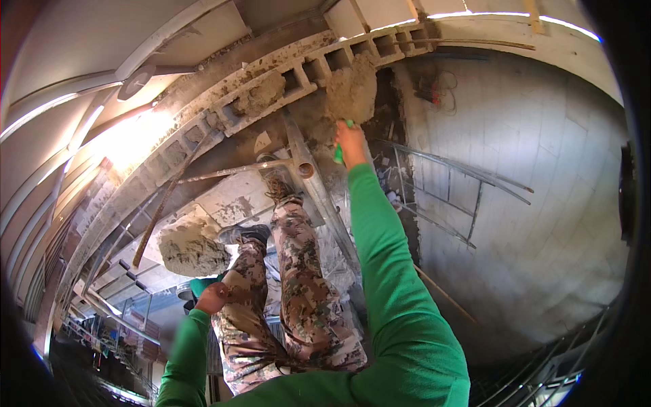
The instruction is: The person scoops cement from a pile on a board using a trowel and applies it to a ceiling structure. They repeatedly smooth the cement into the gaps of the ceiling framework, working methodically along the surface.
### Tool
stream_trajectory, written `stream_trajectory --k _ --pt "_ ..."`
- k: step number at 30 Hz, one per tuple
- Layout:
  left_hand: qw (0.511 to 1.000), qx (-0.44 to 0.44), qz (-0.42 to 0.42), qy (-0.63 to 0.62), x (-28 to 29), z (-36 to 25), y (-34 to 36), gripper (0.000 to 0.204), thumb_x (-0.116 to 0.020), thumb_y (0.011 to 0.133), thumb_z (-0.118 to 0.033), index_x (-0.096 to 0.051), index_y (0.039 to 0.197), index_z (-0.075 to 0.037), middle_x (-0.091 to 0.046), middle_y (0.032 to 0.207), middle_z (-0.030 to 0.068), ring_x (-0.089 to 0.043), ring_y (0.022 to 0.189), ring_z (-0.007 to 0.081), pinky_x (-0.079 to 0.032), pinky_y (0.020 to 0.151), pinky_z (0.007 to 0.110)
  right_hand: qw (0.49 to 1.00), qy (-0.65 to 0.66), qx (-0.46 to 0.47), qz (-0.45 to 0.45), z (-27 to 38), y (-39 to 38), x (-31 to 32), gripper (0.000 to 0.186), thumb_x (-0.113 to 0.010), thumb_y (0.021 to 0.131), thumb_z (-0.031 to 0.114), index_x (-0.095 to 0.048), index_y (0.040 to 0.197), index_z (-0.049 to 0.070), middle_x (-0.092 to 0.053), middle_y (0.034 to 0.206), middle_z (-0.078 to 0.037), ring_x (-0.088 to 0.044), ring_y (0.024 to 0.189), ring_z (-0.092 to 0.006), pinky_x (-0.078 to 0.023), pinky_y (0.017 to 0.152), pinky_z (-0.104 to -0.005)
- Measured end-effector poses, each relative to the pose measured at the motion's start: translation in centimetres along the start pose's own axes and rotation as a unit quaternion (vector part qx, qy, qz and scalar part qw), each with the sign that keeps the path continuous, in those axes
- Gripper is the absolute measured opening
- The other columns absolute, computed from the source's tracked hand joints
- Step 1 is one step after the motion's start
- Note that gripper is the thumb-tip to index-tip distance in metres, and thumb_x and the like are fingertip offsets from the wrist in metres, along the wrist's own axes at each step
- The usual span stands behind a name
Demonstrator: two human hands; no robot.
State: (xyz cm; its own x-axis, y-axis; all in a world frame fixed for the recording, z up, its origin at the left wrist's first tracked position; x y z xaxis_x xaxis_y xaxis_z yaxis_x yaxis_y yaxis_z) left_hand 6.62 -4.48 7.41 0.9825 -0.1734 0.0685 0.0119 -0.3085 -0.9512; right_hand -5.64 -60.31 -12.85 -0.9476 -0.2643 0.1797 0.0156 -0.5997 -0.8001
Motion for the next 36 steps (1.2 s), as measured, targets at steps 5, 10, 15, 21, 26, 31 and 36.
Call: stream_trajectory --k 5,10,15,21,26,31,36 --pt "1.0 -0.017 -0.004 0.007 -0.1 1.1 0.5 0.008 -0.057 0.079 -0.011 -0.062 0.081 -0.004 -0.063 0.087 0.0174 -0.061 0.085 0.0368 -0.049 0.075 0.043 0.989 0.11 -0.099 -0.022 -1.1 6.0 -6.5 0.019 -0.06 0.087 0.016 -0.049 0.074 0.007 -0.049 0.062 -0.004 -0.046 0.048 -0.0169 -0.041 0.045 -0.0348" --pt "0.999 -0.037 -0.011 0.002 -0.9 0.7 1.5 0.01 -0.057 0.082 -0.013 -0.061 0.084 -0.004 -0.063 0.089 0.018 -0.061 0.087 0.0378 -0.049 0.076 0.044 0.947 0.261 -0.187 -0.011 -1.1 4.0 -15.9 0.014 -0.053 0.089 0.013 -0.047 0.078 0.007 -0.05 0.065 -0.006 -0.047 0.051 -0.0192 -0.043 0.048 -0.0376" --pt "0.999 -0.035 -0.013 -0.024 -1.8 -2.3 1.5 0.01 -0.059 0.083 -0.013 -0.062 0.086 -0.004 -0.064 0.09 0.0172 -0.064 0.089 0.0349 -0.05 0.078 0.042 0.927 0.3 -0.225 0.021 0.8 -7.1 -19.0 0.011 -0.048 0.091 0.01 -0.045 0.081 0.007 -0.049 0.067 -0.007 -0.047 0.054 -0.0202 -0.044 0.049 -0.0385" --pt "0.998 -0.045 -0.033 -0.028 -2.1 -2.3 1.6 0.013 -0.063 0.077 -0.01 -0.059 0.089 -0.004 -0.063 0.094 0.0163 -0.062 0.091 0.0357 -0.05 0.082 0.042 0.989 0.098 -0.108 0.006 3.2 -1.6 -7.5 0.013 -0.051 0.095 0.015 -0.053 0.093 0.002 -0.054 0.076 -0.008 -0.052 0.061 -0.019 -0.046 0.048 -0.0336" --pt "0.987 -0.073 -0.119 0.076 -3.9 1.5 1.1 0.031 -0.064 0.079 -0.019 -0.056 0.106 -0.007 -0.061 0.108 0.0147 -0.056 0.106 0.0366 -0.046 0.089 0.045 0.891 -0.426 0.066 -0.143 3.4 12.9 2.0 0.029 -0.057 0.083 0.018 -0.056 0.097 -0.008 -0.063 0.074 -0.021 -0.063 0.06 -0.0355 -0.05 0.058 -0.0447" --pt "0.989 -0.049 -0.125 0.068 -2.4 -0.5 2.4 0.037 -0.064 0.077 -0.023 -0.056 0.109 -0.006 -0.057 0.116 0.016 -0.051 0.115 0.0367 -0.04 0.097 0.048 0.827 -0.478 0.255 -0.15 -2.5 20.0 1.4 0.034 -0.06 0.083 0.022 -0.055 0.096 -0.009 -0.064 0.079 -0.029 -0.065 0.076 -0.0419 -0.052 0.067 -0.0479" --pt "0.991 -0.02 -0.114 0.062 -2.5 -1.3 1.7 0.038 -0.064 0.077 -0.023 -0.056 0.11 -0.006 -0.056 0.119 0.016 -0.049 0.117 0.0362 -0.038 0.098 0.047 0.812 -0.524 0.25 -0.05 -6.9 11.3 -4.9 0.037 -0.062 0.082 0.025 -0.052 0.099 -0.007 -0.063 0.083 -0.03 -0.063 0.081 -0.0445 -0.051 0.071 -0.0521"
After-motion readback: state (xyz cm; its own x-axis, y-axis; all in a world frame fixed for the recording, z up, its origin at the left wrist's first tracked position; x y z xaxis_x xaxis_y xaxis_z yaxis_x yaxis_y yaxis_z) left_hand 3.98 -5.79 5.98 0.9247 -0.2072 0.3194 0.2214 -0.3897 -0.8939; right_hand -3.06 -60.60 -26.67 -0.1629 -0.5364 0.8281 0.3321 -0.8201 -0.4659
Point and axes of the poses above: each hand's wrist, its own y-axis towards the middle knuckle, its own x-axis out of the back of the hand, z = x × y, the point moved 3 cm from there along y, towards the middle knuckle
